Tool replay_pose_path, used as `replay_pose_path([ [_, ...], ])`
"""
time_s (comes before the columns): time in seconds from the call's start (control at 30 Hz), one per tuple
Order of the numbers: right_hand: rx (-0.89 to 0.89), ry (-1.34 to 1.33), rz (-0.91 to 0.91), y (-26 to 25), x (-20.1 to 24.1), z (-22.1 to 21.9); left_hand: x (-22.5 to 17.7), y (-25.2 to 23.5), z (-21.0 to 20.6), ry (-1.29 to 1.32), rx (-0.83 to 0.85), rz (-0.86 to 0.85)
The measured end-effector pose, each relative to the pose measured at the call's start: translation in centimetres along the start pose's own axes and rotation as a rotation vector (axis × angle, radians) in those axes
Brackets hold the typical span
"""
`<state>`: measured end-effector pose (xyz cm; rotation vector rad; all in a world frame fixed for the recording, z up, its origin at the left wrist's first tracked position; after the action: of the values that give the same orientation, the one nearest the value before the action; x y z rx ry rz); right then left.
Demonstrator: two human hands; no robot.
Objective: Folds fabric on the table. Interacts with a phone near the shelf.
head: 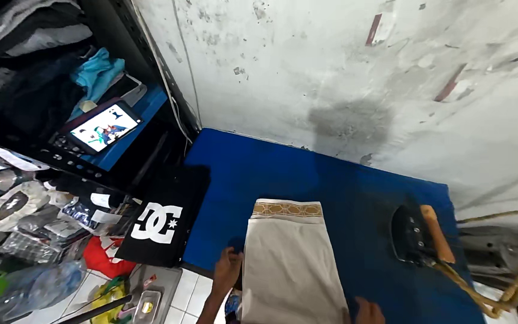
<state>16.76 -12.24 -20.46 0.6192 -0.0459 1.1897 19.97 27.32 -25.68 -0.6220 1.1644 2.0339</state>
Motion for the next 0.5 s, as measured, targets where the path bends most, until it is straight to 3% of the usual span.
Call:
replay_pose_path([
  [0.17,-0.23,0.033,0.479,-3.4,6.1,-2.8,-6.5,-6.2,-2.0,-0.052,0.011,-0.063],
  [0.23,-0.21,0.133,0.585,-4.9,7.7,-5.4,-8.5,-7.6,-2.8,-0.048,0.065,-0.038],
  [0.37,-0.103,0.23,0.586,-6.1,8.5,-7.0,-10.2,-9.7,-2.6,0.144,0.168,-0.038],
  [0.5,-0.016,0.221,0.555,-6.2,8.5,-6.5,-9.1,-12.3,0.5,0.168,-0.046,-0.081],
])
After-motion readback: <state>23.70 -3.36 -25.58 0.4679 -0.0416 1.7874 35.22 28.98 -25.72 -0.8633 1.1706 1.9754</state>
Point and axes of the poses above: each hand's wrist, its own y-axis away from the middle knuckle, its own z-axis out of the back of the hand, x = y × z, the point moved 5 cm from there along -y, towards the middle knuckle
